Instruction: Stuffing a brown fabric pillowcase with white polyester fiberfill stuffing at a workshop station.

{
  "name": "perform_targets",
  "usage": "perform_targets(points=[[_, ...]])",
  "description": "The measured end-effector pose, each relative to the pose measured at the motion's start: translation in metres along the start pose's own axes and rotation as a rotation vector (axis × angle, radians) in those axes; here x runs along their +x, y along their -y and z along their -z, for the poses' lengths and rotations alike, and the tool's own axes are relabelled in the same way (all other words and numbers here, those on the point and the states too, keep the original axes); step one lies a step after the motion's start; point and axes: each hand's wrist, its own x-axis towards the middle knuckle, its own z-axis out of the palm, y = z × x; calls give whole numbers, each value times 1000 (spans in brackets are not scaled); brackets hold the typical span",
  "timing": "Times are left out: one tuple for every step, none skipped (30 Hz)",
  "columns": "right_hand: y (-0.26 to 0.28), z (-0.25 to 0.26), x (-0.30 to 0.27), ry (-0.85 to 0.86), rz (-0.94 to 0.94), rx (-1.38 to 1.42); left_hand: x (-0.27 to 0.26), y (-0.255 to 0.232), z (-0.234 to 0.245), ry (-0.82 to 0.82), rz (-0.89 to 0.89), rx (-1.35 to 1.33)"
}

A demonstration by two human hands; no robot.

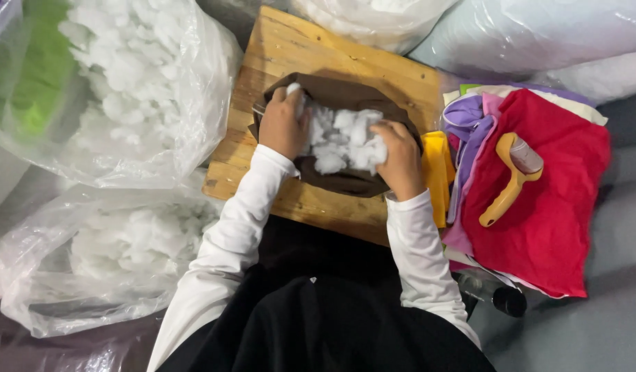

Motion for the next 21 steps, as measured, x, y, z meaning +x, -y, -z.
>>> perform_targets(points=[[10,6,9,-7,2,-6,3,-11,-2,-5,-7,-3],[21,11,11,-64,28,80,-1,-23,-4,-10,-39,-140],[32,14,12,-121,54,165,-5,-33,-7,-16,-70,-277],[30,0,14,-115,47,166,-9,-42,-15,-8,-64,-279],[29,-14,14,-143,87,191,-13,-50,-22,68,-39,-405],[27,-27,18,-177,135,214,-12,-60,-28,138,-20,-529],[17,-35,20,-178,134,214,-11,-50,-42,139,-21,-530],[8,-42,23,-71,101,50,-8,-39,-55,231,-2,-218],[-1,-50,26,35,67,-114,-4,-28,-67,318,17,95],[-11,-45,23,28,73,-115,-7,1,-87,310,14,97],[-21,-41,21,132,-94,-108,-8,32,-108,344,-19,273],[-31,-37,13,243,-272,-98,-15,62,-131,389,-50,445],[-17,-12,18,245,-275,-96,-4,30,-90,393,-51,445],[-4,13,17,151,-154,107,1,-2,-44,374,-17,163],[11,37,16,51,-33,308,3,-32,9,348,23,-119],[13,44,9,51,-33,306,-1,-38,24,347,22,-121],[16,51,2,-19,-66,454,-6,-45,40,256,-58,-134],[20,58,-5,-89,-98,604,-12,-50,57,165,-136,-146],[9,59,-13,-87,-97,602,-17,-54,67,163,-135,-148],[-3,59,-21,-165,-124,415,-24,-57,78,46,-114,-206],[-14,59,-30,-241,-148,228,-31,-61,88,-72,-93,-263]])
